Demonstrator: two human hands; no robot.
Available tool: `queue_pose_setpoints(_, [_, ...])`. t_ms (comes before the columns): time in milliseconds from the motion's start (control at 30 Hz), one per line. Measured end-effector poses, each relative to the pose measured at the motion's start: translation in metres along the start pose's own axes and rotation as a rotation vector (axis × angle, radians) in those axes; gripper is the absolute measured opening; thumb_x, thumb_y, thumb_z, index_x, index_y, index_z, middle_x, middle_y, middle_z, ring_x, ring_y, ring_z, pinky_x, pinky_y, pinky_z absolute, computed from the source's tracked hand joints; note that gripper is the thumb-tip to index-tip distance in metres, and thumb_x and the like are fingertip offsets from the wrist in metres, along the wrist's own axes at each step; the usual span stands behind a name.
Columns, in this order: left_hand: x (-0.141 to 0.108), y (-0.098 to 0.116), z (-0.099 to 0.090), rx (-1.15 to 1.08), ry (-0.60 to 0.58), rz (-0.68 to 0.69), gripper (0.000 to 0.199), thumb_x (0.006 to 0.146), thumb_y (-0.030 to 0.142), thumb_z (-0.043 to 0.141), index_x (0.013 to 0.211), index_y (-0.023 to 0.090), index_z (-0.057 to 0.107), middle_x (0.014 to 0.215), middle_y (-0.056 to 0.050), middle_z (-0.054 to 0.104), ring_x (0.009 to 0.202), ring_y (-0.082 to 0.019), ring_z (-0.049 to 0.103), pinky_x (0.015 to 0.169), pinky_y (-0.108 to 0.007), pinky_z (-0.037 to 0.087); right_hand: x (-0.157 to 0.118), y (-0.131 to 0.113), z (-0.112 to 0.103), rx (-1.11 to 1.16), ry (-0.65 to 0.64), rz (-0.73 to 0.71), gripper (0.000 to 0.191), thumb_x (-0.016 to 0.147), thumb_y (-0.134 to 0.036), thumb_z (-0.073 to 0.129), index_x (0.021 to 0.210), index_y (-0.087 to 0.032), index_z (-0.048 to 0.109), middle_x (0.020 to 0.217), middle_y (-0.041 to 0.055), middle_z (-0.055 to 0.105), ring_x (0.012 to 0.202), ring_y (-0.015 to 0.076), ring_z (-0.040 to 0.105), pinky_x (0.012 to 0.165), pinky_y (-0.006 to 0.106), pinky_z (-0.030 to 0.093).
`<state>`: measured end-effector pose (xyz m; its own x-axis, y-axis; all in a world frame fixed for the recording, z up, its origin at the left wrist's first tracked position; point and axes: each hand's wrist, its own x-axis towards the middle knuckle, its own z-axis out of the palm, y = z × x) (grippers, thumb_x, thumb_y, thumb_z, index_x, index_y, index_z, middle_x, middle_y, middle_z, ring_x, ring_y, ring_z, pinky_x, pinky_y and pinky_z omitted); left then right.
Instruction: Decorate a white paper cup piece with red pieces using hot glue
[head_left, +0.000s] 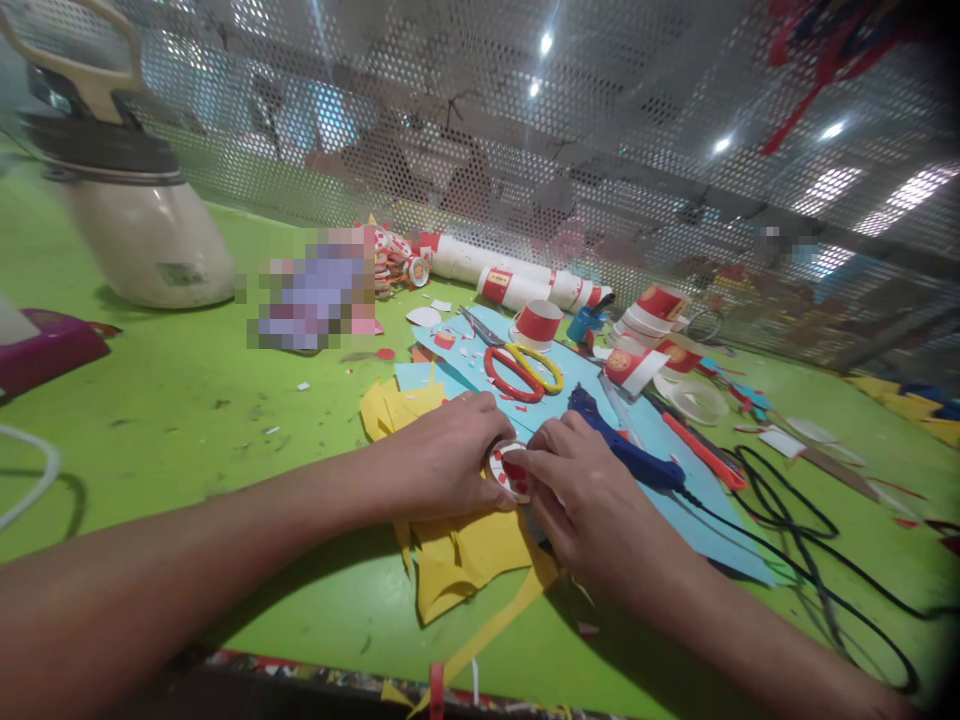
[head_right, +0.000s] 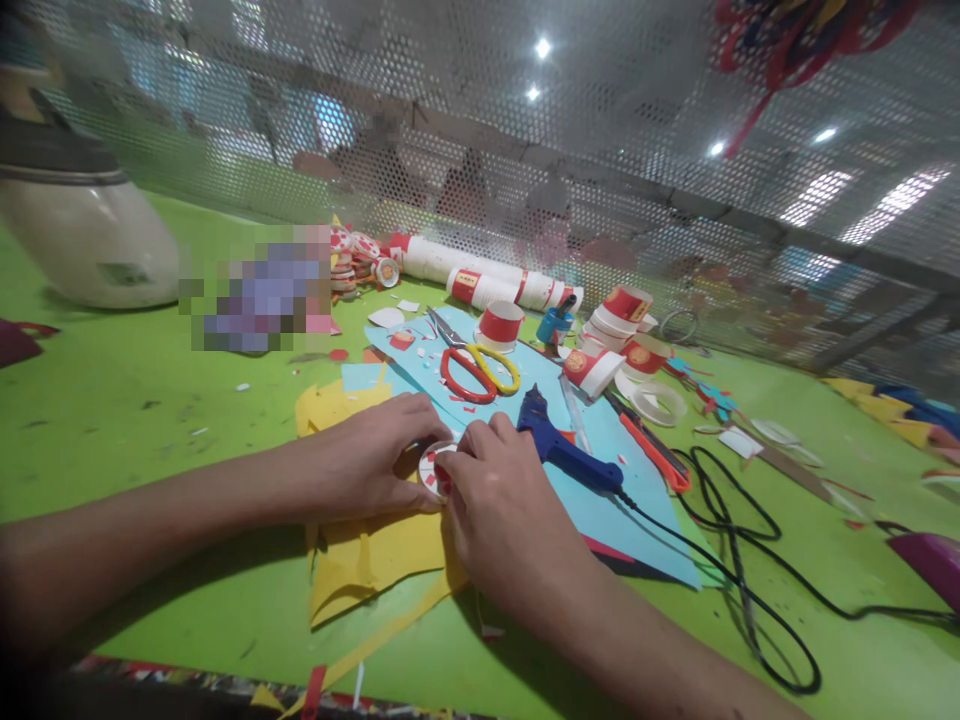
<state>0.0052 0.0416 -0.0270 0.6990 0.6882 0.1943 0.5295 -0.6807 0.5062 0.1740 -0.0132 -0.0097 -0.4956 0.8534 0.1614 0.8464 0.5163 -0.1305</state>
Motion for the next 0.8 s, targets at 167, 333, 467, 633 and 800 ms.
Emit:
queue_pose_setpoints(167, [0.0002,0.0007,0.0005,-0.014,0.027,0.011,0.029,0.073,0.036,0.071,0.089,0.015,0.062,0.088,-0.005,0.057,0.08,-0.019,0.053,0.068,-0.029,0.044,-0.0017,0.0019,-0.0051,0.008,0.047,0.011,0.023,0.089,-0.009,0.044,0.082,-0.014,0.065,0.078,0.008,0.052,0.078,0.0234,0.04,0.067,0.038,0.034])
queue_pose_setpoints(333, [0.0005,0.0,0.0017,-0.014,0.039,0.028,0.029,0.074,0.038,0.07,0.088,0.014,0.063,0.087,-0.006,0.057,0.083,-0.02,0.053,0.07,-0.03,0.044,-0.0003,0.0031,-0.0056,0.007,0.049,0.021,0.025,0.091,-0.01,0.043,0.089,-0.014,0.067,0.08,0.0087,0.052,0.078,0.0236,0.04,0.068,0.038,0.034])
queue_pose_setpoints(467, [0.0013,-0.0021,0.0027,0.017,0.023,0.021,0.027,0.072,0.035,0.072,0.087,0.015,0.062,0.087,-0.005,0.055,0.082,-0.019,0.052,0.068,-0.029,0.043,0.0015,0.0009,-0.002,-0.018,-0.004,0.021,0.026,0.091,-0.011,0.042,0.092,-0.015,0.068,0.082,0.0097,0.053,0.08,0.0245,0.04,0.067,0.037,0.035])
queue_pose_setpoints(633, [0.0022,-0.0031,0.0031,0.041,0.017,0.032,0.025,0.071,0.035,0.072,0.081,0.016,0.059,0.084,-0.003,0.054,0.079,-0.018,0.05,0.065,-0.028,0.041,0.0025,-0.0005,-0.001,-0.013,-0.013,0.007,0.026,0.092,-0.012,0.042,0.096,-0.014,0.067,0.084,0.0102,0.053,0.082,0.0248,0.041,0.069,0.037,0.036])
queue_pose_setpoints(800, [0.0021,-0.0033,0.0036,0.04,0.02,0.04,0.026,0.071,0.035,0.073,0.083,0.015,0.06,0.084,-0.003,0.054,0.079,-0.018,0.05,0.065,-0.028,0.041,0.0034,0.0004,-0.0002,-0.007,-0.016,0.032,0.024,0.092,-0.012,0.043,0.082,-0.015,0.064,0.081,0.0087,0.052,0.081,0.0234,0.041,0.068,0.036,0.035])
